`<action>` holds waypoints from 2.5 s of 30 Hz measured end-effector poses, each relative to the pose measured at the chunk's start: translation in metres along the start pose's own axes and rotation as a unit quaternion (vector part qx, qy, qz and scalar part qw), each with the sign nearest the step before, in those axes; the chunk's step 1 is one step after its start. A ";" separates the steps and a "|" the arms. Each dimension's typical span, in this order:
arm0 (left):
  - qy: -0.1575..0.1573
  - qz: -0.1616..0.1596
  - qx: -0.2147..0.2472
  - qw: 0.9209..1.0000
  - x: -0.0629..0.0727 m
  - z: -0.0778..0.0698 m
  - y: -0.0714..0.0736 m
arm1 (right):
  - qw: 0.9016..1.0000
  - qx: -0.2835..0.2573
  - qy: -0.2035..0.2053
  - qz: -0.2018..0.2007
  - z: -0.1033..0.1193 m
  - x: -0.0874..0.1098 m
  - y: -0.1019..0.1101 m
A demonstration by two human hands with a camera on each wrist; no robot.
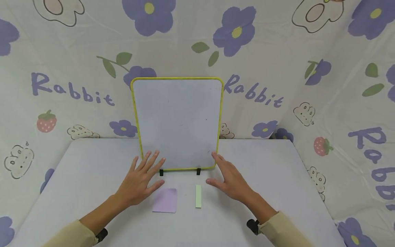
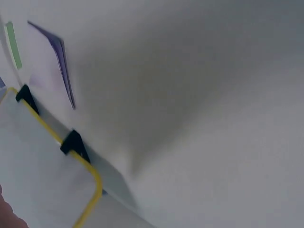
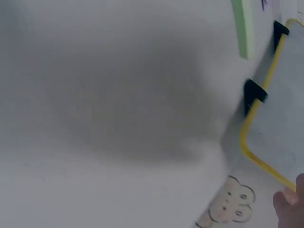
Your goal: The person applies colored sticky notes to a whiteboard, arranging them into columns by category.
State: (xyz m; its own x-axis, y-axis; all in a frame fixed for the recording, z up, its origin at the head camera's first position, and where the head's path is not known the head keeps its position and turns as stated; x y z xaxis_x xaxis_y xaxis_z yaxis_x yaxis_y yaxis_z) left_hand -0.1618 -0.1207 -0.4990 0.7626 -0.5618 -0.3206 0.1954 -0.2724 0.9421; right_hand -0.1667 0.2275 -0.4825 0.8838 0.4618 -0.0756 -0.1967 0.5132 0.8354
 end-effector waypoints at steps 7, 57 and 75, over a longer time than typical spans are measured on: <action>-0.038 0.046 0.012 0.998 -0.003 -0.031 -0.023 | 0.989 -0.146 -0.032 0.016 -0.009 0.008 -0.033; -0.137 0.169 0.040 0.975 0.011 -0.087 -0.067 | 0.993 -0.108 0.040 0.011 -0.008 0.016 -0.078; -0.137 0.170 0.035 0.975 0.010 -0.089 -0.063 | 0.994 -0.103 0.033 0.001 -0.007 0.012 -0.076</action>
State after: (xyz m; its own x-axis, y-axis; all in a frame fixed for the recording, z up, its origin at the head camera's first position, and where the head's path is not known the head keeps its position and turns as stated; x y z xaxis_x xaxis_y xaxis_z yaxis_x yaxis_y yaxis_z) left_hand -0.1118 -0.0394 -0.5525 0.5814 -0.8135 -0.0129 -0.0900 -0.0801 0.9927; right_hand -0.1440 0.1988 -0.5511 0.8549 0.5056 -0.1159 -0.2868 0.6469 0.7066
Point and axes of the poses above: each hand's wrist, its own x-axis away from the middle knuckle, its own y-axis out of the back of the hand, z = x × y, the point moved 1 cm from there along -x, towards the middle knuckle, and after that the axes turned 4 degrees about z, right-handed, at the moved point
